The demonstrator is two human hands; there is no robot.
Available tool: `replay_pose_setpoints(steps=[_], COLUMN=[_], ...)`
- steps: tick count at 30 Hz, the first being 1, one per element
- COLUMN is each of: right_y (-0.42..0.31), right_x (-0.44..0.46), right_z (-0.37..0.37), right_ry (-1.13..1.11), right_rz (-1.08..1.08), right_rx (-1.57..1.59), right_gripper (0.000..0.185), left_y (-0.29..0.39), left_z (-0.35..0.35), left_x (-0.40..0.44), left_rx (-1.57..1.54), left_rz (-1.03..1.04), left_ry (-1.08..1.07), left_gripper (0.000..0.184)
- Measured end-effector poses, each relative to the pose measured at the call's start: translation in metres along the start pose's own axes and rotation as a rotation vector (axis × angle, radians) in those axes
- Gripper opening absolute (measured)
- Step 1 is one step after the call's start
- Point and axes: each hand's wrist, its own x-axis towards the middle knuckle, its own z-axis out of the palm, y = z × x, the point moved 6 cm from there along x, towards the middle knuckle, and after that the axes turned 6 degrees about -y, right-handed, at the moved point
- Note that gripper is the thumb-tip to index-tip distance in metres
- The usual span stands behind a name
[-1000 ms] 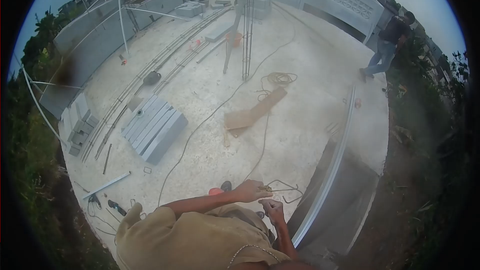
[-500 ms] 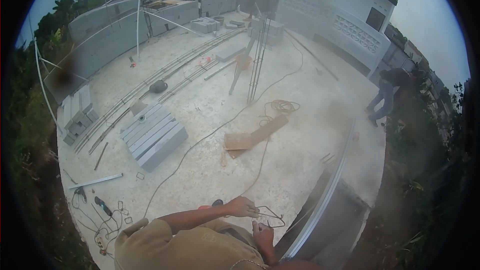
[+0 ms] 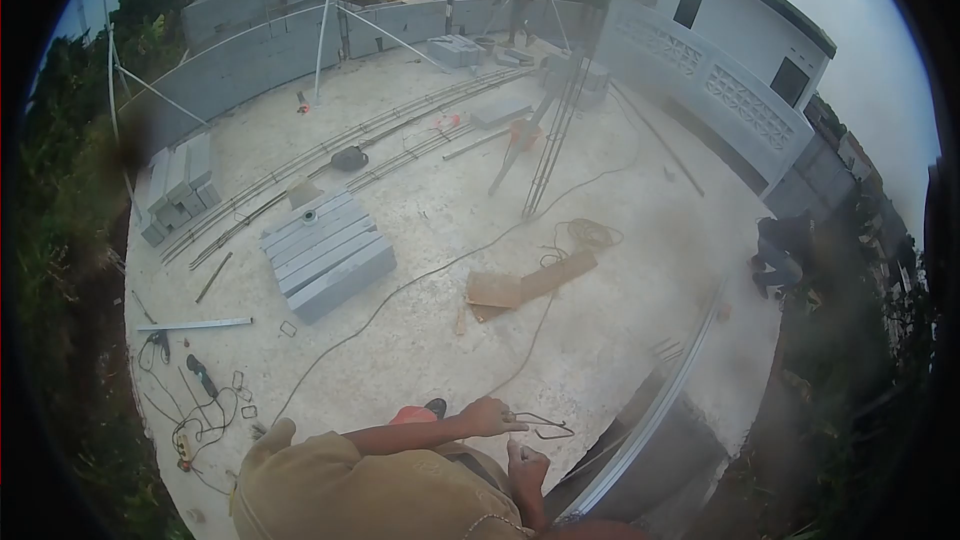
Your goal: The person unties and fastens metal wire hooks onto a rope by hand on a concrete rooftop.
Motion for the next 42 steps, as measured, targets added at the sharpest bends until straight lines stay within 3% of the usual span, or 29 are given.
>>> replay_pose_setpoints(steps=[2,9,12,14,16,20,22,26,28,30,31,34,35,36,38,39,40,42], right_y=[-0.008,-0.003,-0.003,-0.005,-0.006,0.03,0.03,0.026,0.009,-0.019,-0.029,-0.068,-0.077,-0.075,-0.076,-0.079,-0.067,-0.06], right_x=[0.001,-0.004,-0.007,0.0,-0.005,-0.003,-0.004,-0.004,-0.01,-0.022,-0.024,-0.029,-0.029,-0.026,-0.012,-0.005,0.003,0.014], right_z=[-0.014,-0.007,-0.004,0.005,0.004,-0.004,-0.009,-0.016,-0.017,-0.012,-0.015,-0.037,-0.046,-0.05,-0.076,-0.089,-0.094,-0.101], right_ry=[0.152,0.235,0.212,0.058,0.025,0.06,0.095,0.108,0.102,0.057,-0.008,-0.066,-0.092,-0.15,-0.102,-0.118,-0.137,-0.142], right_rz=[-0.037,-0.04,-0.151,-0.214,-0.132,-0.006,-0.001,-0.005,-0.116,-0.16,-0.155,-0.419,-0.423,-0.473,-0.53,-0.468,-0.441,-0.415], right_rx=[0.094,0.184,-0.012,-0.204,-0.159,-0.054,-0.007,0.012,-0.016,0.032,-0.069,-0.196,-0.302,-0.469,-0.444,-0.386,-0.296,-0.187], right_gripper=[0.045,0.045,0.044,0.038,0.039,0.042,0.043,0.037,0.031,0.024,0.021,0.017,0.014,0.012,0.012,0.011,0.011,0.01], left_y=[0.002,-0.006,-0.019,-0.034,-0.051,-0.047,-0.037,-0.006,-0.015,-0.002,0.001,0.02,0.018,0.016,0.064,0.069,0.04,0.059], left_z=[0.0,0.004,0.014,0.004,0.029,0.036,0.048,0.03,0.013,-0.004,-0.005,-0.017,-0.003,0.007,0.004,0.011,0.036,0.029], left_x=[0.003,0.012,0.012,0.02,0.017,0.011,0.019,0.006,0.007,0.005,0.001,-0.007,0.0,-0.004,-0.043,-0.048,-0.035,-0.048], left_rx=[-0.028,-0.045,-0.054,-0.046,-0.26,-0.514,-1.047,-1.15,-0.692,-0.345,-0.368,-0.16,-0.008,-0.015,0.088,0.107,0.114,0.142], left_rz=[0.002,-0.09,-0.134,-0.133,-0.293,-0.293,-0.051,-0.037,-0.093,0.067,0.047,0.086,0.281,0.23,0.481,0.454,0.384,0.461], left_ry=[0.1,0.099,0.093,0.128,-0.243,-0.337,-0.488,-0.32,0.131,0.255,0.21,0.147,0.125,0.024,-0.079,-0.216,-0.188,-0.246], left_gripper=[0.063,0.065,0.067,0.067,0.061,0.052,0.04,0.031,0.041,0.043,0.042,0.027,0.025,0.024,0.025,0.025,0.026,0.027])
